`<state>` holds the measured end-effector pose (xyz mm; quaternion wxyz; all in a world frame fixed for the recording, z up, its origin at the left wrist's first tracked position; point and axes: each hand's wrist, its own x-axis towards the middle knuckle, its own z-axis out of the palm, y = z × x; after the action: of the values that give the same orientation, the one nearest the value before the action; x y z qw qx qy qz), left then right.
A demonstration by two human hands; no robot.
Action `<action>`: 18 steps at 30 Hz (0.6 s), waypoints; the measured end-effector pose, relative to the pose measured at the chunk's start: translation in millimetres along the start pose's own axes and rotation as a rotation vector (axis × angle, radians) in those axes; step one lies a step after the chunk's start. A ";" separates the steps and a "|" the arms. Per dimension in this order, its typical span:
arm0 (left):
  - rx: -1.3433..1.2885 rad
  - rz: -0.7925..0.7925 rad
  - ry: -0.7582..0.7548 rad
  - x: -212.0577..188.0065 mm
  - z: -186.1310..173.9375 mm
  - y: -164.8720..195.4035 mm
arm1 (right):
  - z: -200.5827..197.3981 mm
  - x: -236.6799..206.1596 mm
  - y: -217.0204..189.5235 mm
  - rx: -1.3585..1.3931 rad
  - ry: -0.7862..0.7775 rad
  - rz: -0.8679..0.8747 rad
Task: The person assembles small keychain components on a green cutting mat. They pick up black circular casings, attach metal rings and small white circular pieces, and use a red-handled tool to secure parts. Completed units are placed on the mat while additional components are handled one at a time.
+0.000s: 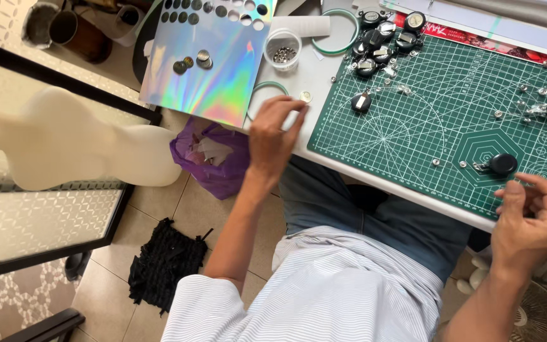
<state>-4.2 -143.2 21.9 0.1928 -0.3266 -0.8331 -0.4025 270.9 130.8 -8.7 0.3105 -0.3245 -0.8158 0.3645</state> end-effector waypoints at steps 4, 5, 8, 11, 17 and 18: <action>0.163 0.115 -0.004 10.0 3.5 -31.3 | 13.4 4.4 19.8 -0.254 0.017 -0.146; 0.187 0.152 -0.027 11.8 5.4 -35.8 | 15.2 3.3 24.4 -0.323 0.029 -0.197; 0.245 0.244 -0.098 15.9 11.4 -46.2 | 21.0 3.6 37.5 -0.415 0.047 -0.261; 0.300 0.290 -0.166 19.0 12.7 -54.9 | 24.3 2.8 45.4 -0.429 0.042 -0.248; 0.409 0.348 -0.239 20.9 15.1 -63.0 | 29.6 4.4 50.4 -0.449 0.045 -0.267; 0.419 0.358 -0.243 21.0 15.0 -63.3 | 29.1 3.7 50.3 -0.452 0.044 -0.261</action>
<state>-64.4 -152.3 -9.3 0.2227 -0.4673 -0.8441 -0.1394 262.3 148.5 -63.5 0.2922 -0.2853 -0.9046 0.1225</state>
